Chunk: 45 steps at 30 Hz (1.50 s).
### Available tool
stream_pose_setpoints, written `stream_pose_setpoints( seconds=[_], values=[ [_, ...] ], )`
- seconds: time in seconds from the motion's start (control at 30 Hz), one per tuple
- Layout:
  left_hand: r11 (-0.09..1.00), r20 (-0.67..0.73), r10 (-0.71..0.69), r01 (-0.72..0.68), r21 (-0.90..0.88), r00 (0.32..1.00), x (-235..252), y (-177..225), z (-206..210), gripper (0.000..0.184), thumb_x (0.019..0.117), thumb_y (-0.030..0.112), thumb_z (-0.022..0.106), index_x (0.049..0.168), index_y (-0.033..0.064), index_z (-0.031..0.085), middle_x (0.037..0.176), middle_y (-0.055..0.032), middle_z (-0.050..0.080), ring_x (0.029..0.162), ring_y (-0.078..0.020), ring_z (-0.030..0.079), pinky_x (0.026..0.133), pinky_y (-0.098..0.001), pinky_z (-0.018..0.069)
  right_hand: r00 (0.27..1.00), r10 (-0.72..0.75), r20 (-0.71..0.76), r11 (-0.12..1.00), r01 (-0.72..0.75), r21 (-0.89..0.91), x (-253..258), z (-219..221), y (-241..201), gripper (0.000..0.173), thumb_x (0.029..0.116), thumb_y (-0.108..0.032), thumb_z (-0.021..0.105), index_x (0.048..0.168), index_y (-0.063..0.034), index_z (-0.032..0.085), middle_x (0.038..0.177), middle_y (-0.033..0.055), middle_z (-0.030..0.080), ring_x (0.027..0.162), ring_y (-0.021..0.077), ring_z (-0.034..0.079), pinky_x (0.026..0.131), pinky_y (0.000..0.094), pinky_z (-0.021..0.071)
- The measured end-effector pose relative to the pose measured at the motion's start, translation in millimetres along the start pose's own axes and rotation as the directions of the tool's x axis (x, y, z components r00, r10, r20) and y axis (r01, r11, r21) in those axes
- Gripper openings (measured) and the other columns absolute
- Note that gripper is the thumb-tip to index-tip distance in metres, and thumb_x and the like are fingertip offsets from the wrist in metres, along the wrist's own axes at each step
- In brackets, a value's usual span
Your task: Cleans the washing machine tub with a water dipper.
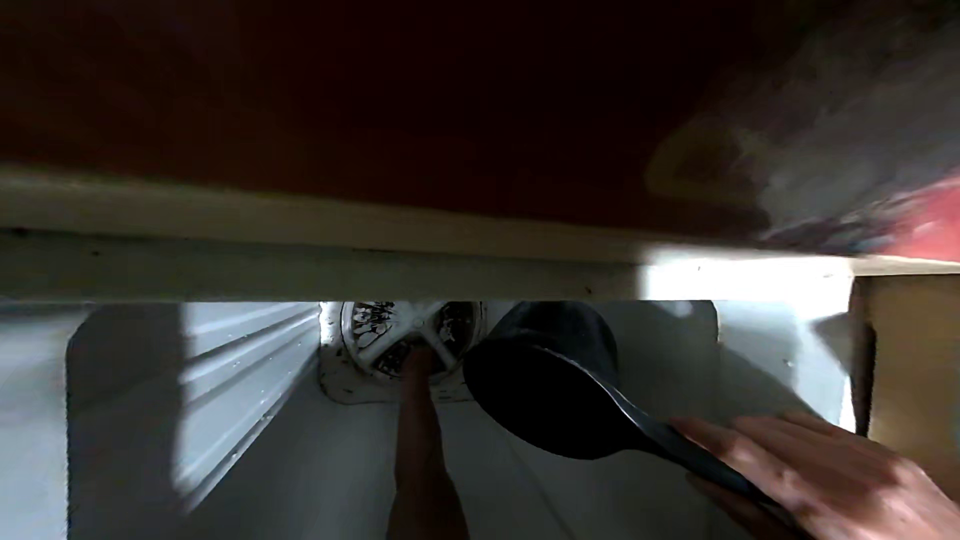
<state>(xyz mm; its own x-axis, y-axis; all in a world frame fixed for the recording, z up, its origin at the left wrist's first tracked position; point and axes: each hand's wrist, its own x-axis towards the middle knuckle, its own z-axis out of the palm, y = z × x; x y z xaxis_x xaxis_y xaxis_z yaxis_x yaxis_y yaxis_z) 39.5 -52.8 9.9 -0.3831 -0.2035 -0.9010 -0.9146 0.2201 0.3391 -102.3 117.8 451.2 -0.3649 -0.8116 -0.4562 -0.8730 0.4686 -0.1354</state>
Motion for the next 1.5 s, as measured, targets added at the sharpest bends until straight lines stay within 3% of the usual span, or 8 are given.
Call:
stream_pose_setpoints(
  seconds=[0.2,0.43,0.57,0.63,0.8,1.0,1.3,1.5],
  values=[
    [0.988,-0.012,0.153,-0.153,0.013,0.988,-29,0,8,0.037,0.1079,0.012,0.048,0.139,-0.0081,0.054,0.141,-0.0296,0.055,0.135,-0.0443,0.051,0.113,-0.0561,0.0396,1.000,-0.006,-0.004,1.000,0.006,-0.003,1,0,-1,0.031,0.1004,-0.026,0.060,0.114,-0.0002,0.070,0.074,0.0167,0.066,0.063,0.0340,0.065,0.060,0.0433,0.0517],
    [0.861,0.156,0.325,-0.360,0.359,0.933,-11,-92,8,0.058,0.0997,0.020,0.065,0.154,0.0090,0.046,0.163,-0.0152,0.038,0.151,-0.0371,0.034,0.122,-0.0535,0.0270,0.999,-0.019,-0.030,1.000,0.019,-0.012,-2,3,0,0.030,0.1009,-0.027,0.057,0.111,-0.0016,0.070,0.076,0.0150,0.067,0.065,0.0324,0.066,0.059,0.0426,0.0521],
    [0.967,-0.236,0.113,-0.162,-0.198,0.965,-26,-106,-50,0.044,0.1020,-0.002,0.055,0.145,-0.0056,0.048,0.148,-0.0236,0.051,0.137,-0.0321,0.050,0.114,-0.0422,0.0412,0.998,-0.031,-0.061,0.999,0.030,-0.021,-2,5,1,0.030,0.1000,-0.027,0.057,0.109,-0.0023,0.070,0.076,0.0142,0.067,0.065,0.0319,0.066,0.058,0.0422,0.0523],
    [0.997,-0.290,0.057,-0.071,-0.039,0.955,-42,-113,-51,0.054,0.0993,0.001,0.060,0.150,-0.0069,0.042,0.157,-0.0257,0.041,0.146,-0.0358,0.040,0.120,-0.0452,0.0341,0.996,-0.036,-0.076,0.999,0.035,-0.015,-2,7,0,0.030,0.0994,-0.027,0.055,0.108,-0.0025,0.070,0.076,0.0140,0.067,0.064,0.0315,0.066,0.058,0.0419,0.0523],
    [0.926,-0.071,-0.239,0.249,0.283,0.968,-34,-88,-8,0.079,0.1006,0.049,0.059,0.148,-0.0115,0.041,0.162,-0.0350,0.023,0.153,-0.0477,0.022,0.122,-0.0560,0.0255,0.995,-0.012,-0.100,0.999,0.008,-0.036,-2,8,3,0.032,0.0986,-0.028,0.055,0.111,-0.0022,0.071,0.078,0.0144,0.068,0.065,0.0322,0.067,0.057,0.0424,0.0529],
    [0.959,-0.059,-0.190,0.198,0.205,0.980,-26,-17,43,0.067,0.0946,0.046,0.067,0.136,-0.0057,0.059,0.148,-0.0309,0.048,0.143,-0.0460,0.041,0.117,-0.0594,0.0327,0.995,0.000,-0.096,0.999,-0.003,-0.036,0,5,2,0.033,0.0976,-0.027,0.056,0.112,-0.0007,0.071,0.080,0.0160,0.070,0.068,0.0339,0.069,0.060,0.0442,0.0545],
    [0.924,-0.142,-0.250,0.191,-0.332,0.958,-17,31,115,0.054,0.1066,0.024,0.055,0.152,-0.0020,0.041,0.155,-0.0326,0.039,0.145,-0.0463,0.038,0.118,-0.0540,0.0348,0.996,-0.008,-0.084,1.000,0.005,-0.028,-2,6,2,0.034,0.0988,-0.030,0.056,0.113,-0.0020,0.071,0.080,0.0150,0.069,0.068,0.0328,0.068,0.061,0.0433,0.0537],
    [0.972,0.070,0.180,-0.166,-0.168,0.981,-70,44,55,0.043,0.1066,0.014,0.053,0.142,-0.0089,0.049,0.143,-0.0302,0.053,0.134,-0.0416,0.051,0.113,-0.0523,0.0401,0.992,-0.030,-0.126,0.999,0.025,-0.040,-2,9,2,0.034,0.0980,-0.030,0.055,0.110,-0.0025,0.071,0.077,0.0138,0.068,0.065,0.0313,0.067,0.057,0.0417,0.0519]
  ],
)
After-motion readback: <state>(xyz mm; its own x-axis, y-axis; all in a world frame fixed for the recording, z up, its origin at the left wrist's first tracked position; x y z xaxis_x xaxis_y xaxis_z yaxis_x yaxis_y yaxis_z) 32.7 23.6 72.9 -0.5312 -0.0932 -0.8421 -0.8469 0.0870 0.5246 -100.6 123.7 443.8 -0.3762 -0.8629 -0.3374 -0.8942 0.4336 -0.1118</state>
